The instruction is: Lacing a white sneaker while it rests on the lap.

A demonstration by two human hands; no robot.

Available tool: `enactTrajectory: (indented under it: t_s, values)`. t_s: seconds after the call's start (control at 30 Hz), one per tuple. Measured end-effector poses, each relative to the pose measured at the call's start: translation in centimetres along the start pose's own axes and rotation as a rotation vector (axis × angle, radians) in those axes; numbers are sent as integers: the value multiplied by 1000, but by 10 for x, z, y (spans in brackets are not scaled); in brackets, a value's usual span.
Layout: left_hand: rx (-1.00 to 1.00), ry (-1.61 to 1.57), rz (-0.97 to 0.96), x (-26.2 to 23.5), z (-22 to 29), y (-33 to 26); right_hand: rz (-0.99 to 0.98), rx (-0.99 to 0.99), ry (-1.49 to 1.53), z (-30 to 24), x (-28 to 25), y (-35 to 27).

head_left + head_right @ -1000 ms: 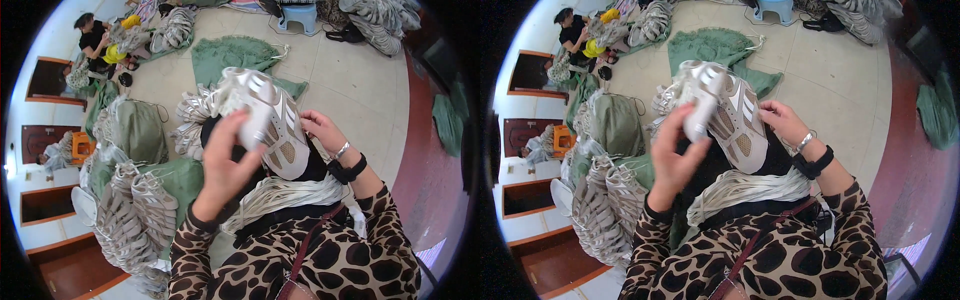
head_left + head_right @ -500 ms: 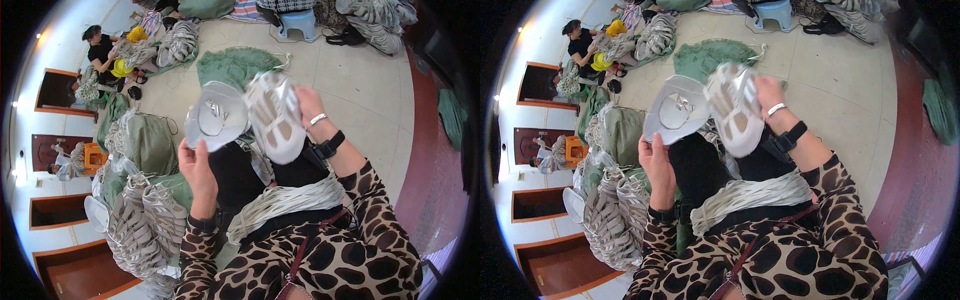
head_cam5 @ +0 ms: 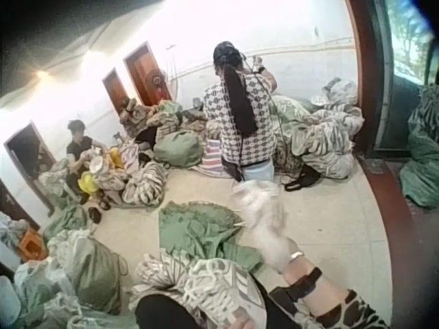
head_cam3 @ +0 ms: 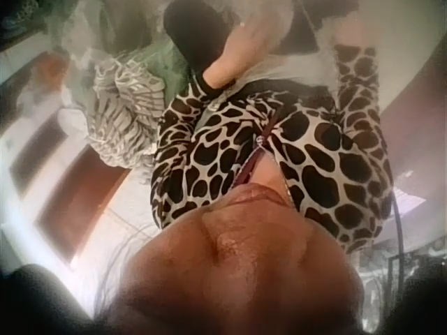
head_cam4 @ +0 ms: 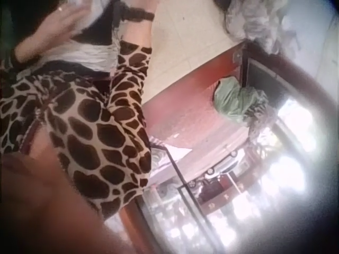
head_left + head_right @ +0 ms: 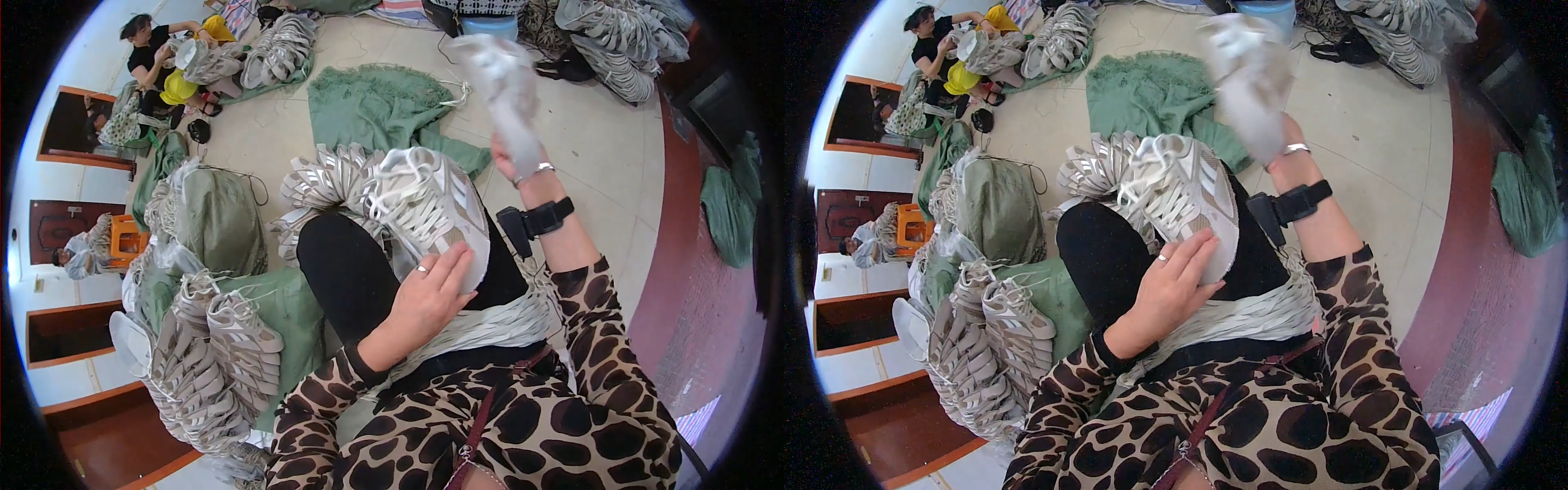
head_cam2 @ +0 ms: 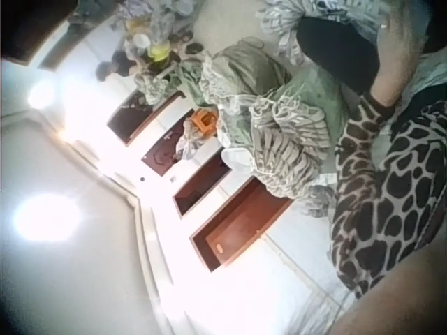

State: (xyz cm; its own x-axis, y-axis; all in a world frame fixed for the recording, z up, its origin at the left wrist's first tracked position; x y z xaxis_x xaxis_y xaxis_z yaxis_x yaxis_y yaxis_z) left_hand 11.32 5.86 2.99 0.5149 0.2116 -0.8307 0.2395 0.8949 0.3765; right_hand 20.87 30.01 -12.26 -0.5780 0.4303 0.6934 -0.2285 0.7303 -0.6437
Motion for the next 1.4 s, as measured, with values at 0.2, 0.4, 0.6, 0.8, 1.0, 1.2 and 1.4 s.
enactTrajectory:
  t_s: [0.2, 0.4, 0.6, 0.8, 1.0, 1.2, 1.4]
  values:
    - [250, 130, -125, 24, 19, -5, -50, -1100, -1390, 12, 48, -57]
    - [105, -199, -160, -20, 28, -25, -51, -974, -1606, 32, 19, -90]
    - [-133, 137, -68, -23, -21, 16, -77, -1019, -1882, 37, 22, -97]
    - [-120, 174, -133, 9, -24, -26, -303, -1019, -2009, 61, 47, -106]
    - [-311, -268, 7, -26, -43, -28, -405, -868, -1500, 25, 9, -151]
    - [-316, -435, 14, -46, -19, -28, -894, -763, -1790, 40, -39, -241]
    - [-88, -451, -1, -10, 24, -9, -810, -1039, -1724, 16, -6, -267]
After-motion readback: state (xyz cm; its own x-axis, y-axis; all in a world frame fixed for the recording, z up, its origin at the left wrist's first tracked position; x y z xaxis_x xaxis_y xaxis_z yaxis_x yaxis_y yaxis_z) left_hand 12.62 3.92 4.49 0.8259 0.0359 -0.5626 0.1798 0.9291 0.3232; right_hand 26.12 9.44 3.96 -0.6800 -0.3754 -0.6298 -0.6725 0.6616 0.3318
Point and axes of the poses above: each hand's wrist, its own y-axis towards the middle knuckle, its own x-axis out of the palm, z = x × y, the point moved 8 cm from there along y, towards the middle knuckle, and after that the axes turned 11 degrees about z, right-handed, at the moved point
